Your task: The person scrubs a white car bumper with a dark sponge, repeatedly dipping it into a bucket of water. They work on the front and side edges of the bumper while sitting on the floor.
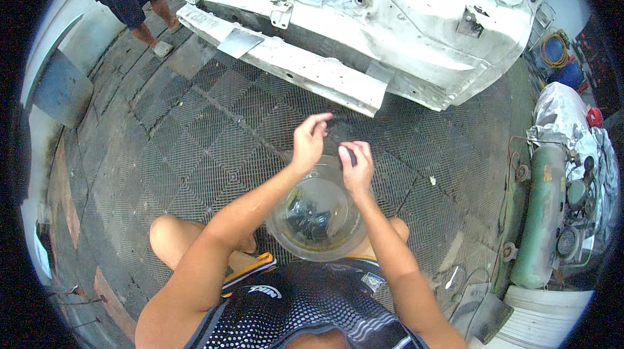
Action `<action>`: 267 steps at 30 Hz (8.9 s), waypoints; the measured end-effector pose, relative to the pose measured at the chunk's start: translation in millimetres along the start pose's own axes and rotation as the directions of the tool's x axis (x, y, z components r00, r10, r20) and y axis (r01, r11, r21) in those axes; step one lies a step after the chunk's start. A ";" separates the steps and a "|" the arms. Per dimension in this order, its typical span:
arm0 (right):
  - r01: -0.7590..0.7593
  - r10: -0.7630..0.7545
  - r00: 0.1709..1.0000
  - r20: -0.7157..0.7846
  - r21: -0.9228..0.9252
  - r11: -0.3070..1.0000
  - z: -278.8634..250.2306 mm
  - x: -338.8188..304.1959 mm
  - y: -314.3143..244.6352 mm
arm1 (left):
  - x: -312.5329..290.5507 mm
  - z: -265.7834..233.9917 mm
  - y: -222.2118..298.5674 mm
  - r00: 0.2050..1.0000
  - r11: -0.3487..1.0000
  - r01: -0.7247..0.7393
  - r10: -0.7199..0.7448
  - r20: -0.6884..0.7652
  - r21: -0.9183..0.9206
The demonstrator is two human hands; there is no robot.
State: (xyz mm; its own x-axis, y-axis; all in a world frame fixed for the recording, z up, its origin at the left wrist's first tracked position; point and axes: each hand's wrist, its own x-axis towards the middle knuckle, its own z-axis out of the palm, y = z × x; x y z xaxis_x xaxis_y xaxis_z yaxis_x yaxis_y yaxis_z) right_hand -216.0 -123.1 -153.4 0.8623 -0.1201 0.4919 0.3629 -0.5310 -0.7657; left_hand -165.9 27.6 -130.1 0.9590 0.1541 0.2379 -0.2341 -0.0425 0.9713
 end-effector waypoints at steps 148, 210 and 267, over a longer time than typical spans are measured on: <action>0.394 -0.793 0.585 -0.170 -0.796 0.461 144.5 293.2 -108.2 | -25.0 -58.7 -55.3 0.975 0.719 -0.123 -0.040 0.217 0.684; -0.697 0.632 0.680 0.371 0.595 0.401 -2.0 10.9 -30.5 | -30.1 -42.1 -35.9 0.988 0.992 0.012 -0.031 0.150 0.125; -0.309 0.637 0.759 0.137 -0.785 0.536 100.9 -204.3 150.1 | -97.9 -111.7 -51.6 0.432 0.630 -0.743 0.197 0.880 0.224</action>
State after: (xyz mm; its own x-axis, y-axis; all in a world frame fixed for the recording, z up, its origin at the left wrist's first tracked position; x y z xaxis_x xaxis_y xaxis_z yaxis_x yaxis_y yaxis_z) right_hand -302.1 -93.6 -410.6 0.9337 -0.3146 -0.1711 -0.3489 -0.9066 -0.2372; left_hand -265.5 125.0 -203.0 0.5090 -0.8104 0.2902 -0.8246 -0.3625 0.4343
